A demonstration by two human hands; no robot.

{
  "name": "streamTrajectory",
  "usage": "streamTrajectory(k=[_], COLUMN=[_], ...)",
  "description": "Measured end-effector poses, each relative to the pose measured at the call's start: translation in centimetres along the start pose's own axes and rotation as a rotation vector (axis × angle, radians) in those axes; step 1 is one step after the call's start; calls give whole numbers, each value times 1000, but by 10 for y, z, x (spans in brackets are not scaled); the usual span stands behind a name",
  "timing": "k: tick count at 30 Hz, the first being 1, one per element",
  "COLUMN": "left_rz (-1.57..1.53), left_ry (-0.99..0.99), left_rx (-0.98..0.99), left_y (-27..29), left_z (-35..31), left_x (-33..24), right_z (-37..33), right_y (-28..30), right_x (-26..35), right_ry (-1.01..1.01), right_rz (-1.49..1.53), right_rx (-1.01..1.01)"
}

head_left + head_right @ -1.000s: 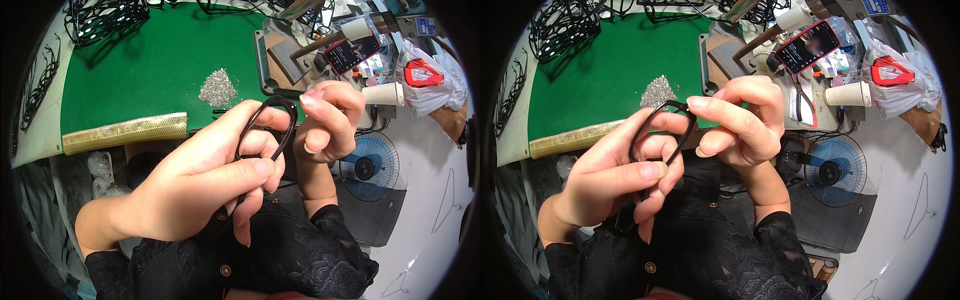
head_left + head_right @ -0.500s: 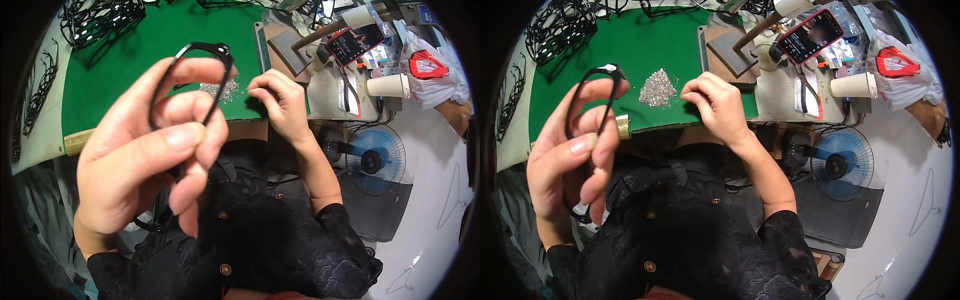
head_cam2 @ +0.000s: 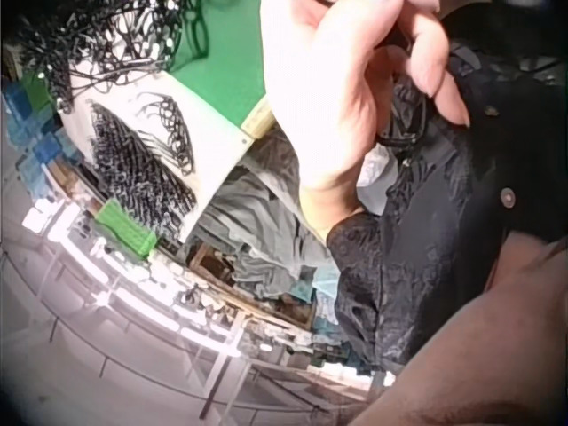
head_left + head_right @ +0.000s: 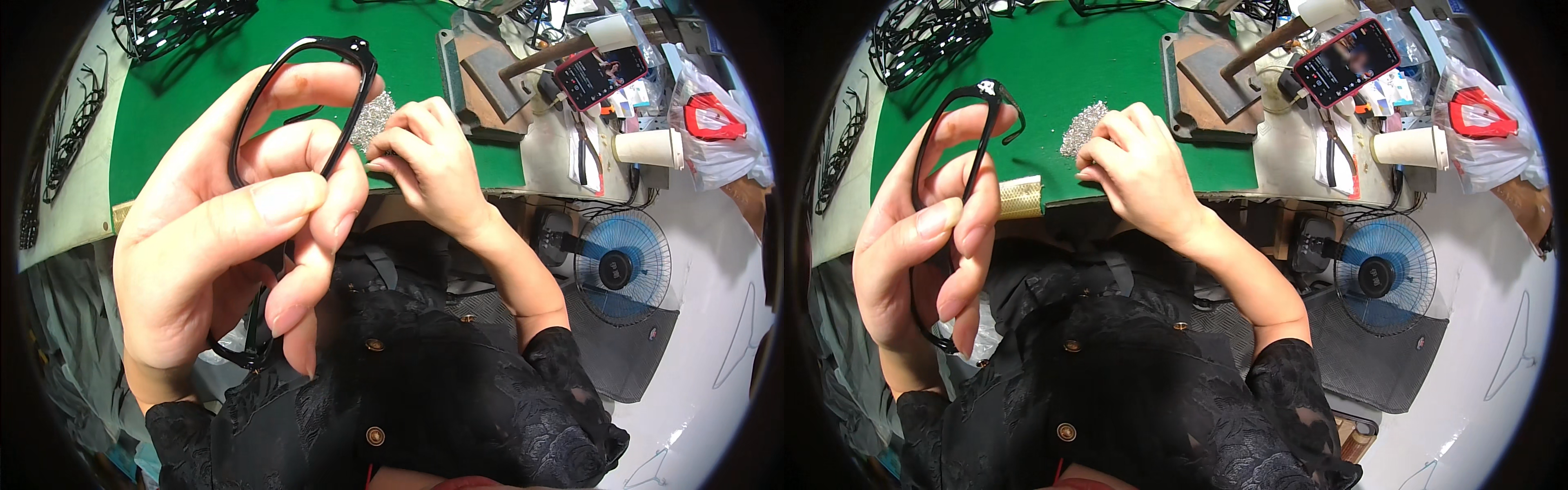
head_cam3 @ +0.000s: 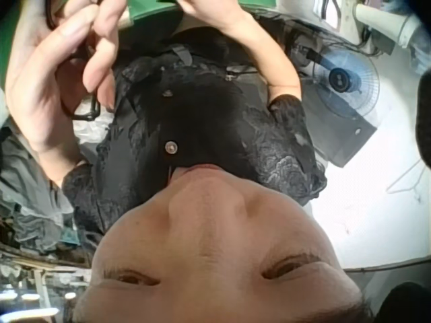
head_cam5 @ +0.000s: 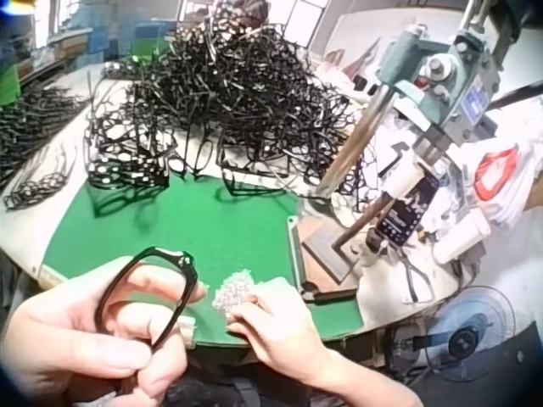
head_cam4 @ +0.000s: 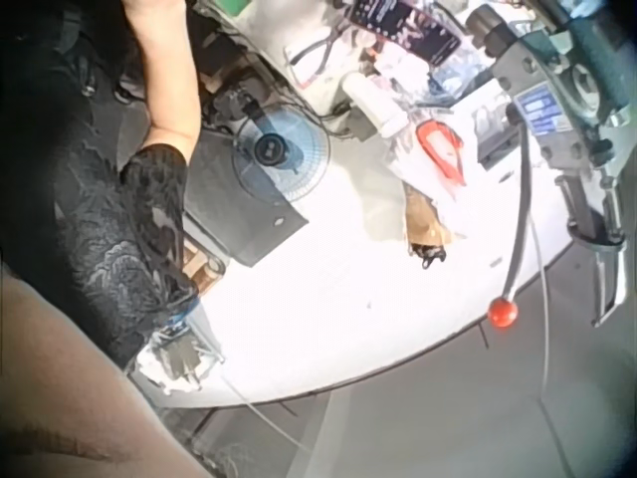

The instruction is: The person repeatedly picks up black eyeglass frames from a pile, inserts small metal screws into the hinge areas using fingers, and places the frames back on the table. The process is repeated for multiple frames throughout the clip.

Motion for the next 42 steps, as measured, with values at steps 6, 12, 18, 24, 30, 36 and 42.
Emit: streamTrajectory(k=[6, 12, 18, 24, 30, 36, 42], left_rz=[20, -65, -17, -17, -83, -126, -129], left_ry=[16, 21, 93, 252, 403, 454, 467], left_rx=[-51, 0, 17, 110, 277, 353, 356], left_y=[0, -3, -14, -37, -58, -64, -61], left_z=[-3, 1, 4, 7, 8, 9, 11], left_x=[-1, 3, 9, 30, 50, 58, 61], right_z=[12, 14, 12, 7, 2, -1, 0], right_y=[-9, -13, 5, 51, 76, 84, 86], right_x=[11, 9, 3, -46, -36, -36, -38], right_ry=[34, 46, -2, -281, -104, -97, -82], right_rz=[-37, -137, -26, 911, 1179, 1090, 1025], right_rx=[-32, 64, -41, -94, -133, -154, -135])
Point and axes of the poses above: each hand's wrist, its own z-axis towards the middle knuckle, its own y-axis out of the back of the hand, x = y × z, the point moved 8 cm from there along z, towards the middle knuckle, and after that the axes turned 8 degrees about -z, right-handed, at the moved point
